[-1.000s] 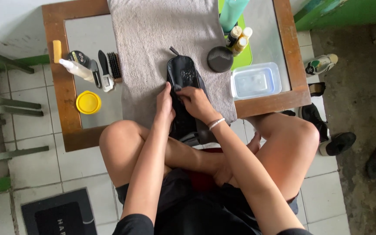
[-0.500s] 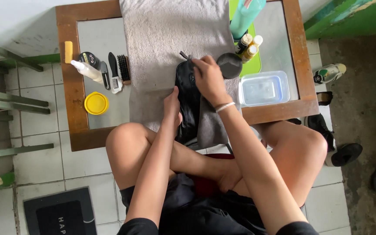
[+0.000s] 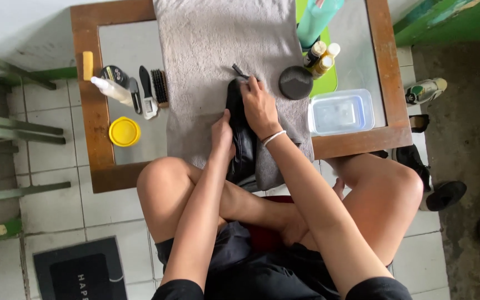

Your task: The person is cleaning a black bag by applying a substance and brushing it thoroughly on a repair bench.

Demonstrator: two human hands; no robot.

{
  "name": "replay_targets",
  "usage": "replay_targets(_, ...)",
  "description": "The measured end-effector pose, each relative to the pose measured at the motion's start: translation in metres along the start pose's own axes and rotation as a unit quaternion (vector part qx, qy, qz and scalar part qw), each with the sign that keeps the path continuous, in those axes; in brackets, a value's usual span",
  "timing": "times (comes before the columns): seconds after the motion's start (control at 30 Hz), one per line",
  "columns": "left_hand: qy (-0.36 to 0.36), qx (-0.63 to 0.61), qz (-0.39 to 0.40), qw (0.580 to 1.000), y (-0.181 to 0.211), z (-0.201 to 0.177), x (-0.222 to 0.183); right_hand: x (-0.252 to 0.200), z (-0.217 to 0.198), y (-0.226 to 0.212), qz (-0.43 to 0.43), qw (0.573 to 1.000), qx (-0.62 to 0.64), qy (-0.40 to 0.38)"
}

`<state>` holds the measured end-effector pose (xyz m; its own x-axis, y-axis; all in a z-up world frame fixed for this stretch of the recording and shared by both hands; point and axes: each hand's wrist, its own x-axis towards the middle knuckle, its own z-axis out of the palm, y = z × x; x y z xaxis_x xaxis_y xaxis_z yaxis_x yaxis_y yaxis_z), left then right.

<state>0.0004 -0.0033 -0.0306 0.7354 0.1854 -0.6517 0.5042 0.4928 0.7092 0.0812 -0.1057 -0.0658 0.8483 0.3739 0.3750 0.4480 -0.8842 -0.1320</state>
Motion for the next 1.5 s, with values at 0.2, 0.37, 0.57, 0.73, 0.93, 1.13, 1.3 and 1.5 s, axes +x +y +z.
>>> replay_targets(0.2, 0.01, -0.022, -0.003, 1.0, 0.011, 0.007, -0.017, -0.017, -0.009, -0.008, 0.025, 0.974, -0.21, 0.085)
replay_targets(0.37, 0.016, -0.043, 0.007, 0.999, 0.012, 0.009, -0.019, -0.027, -0.006, -0.01, 0.054, 0.971, -0.217, 0.078)
replay_targets(0.57, 0.016, -0.05, 0.019, 0.998, -0.035, -0.009, 0.037, -0.059, 0.002, 0.0, 0.067, 0.988, -0.142, -0.001)
replay_targets(0.73, 0.036, -0.052, 0.027, 0.998, 0.001, 0.011, -0.001, -0.096, 0.01, 0.004, 0.098, 0.992, -0.055, -0.064)
replay_targets(0.93, 0.048, -0.038, 0.029, 0.998, 0.012, 0.013, -0.014, -0.114, 0.019, 0.048, 0.178, 0.955, 0.149, -0.187)
replay_targets(1.13, 0.007, -0.022, 0.003, 1.0, 0.022, 0.011, -0.031, -0.041, -0.04, 0.069, 0.212, 0.927, 0.303, -0.062)
replay_targets(1.3, -0.001, -0.021, 0.004, 1.0, 0.029, 0.017, -0.035, -0.009, -0.032, 0.046, 0.075, 0.97, 0.232, 0.011)
replay_targets(1.5, 0.002, -0.028, 0.015, 0.999, 0.017, 0.011, -0.023, -0.033, -0.029, 0.037, -0.049, 0.984, 0.149, -0.087)
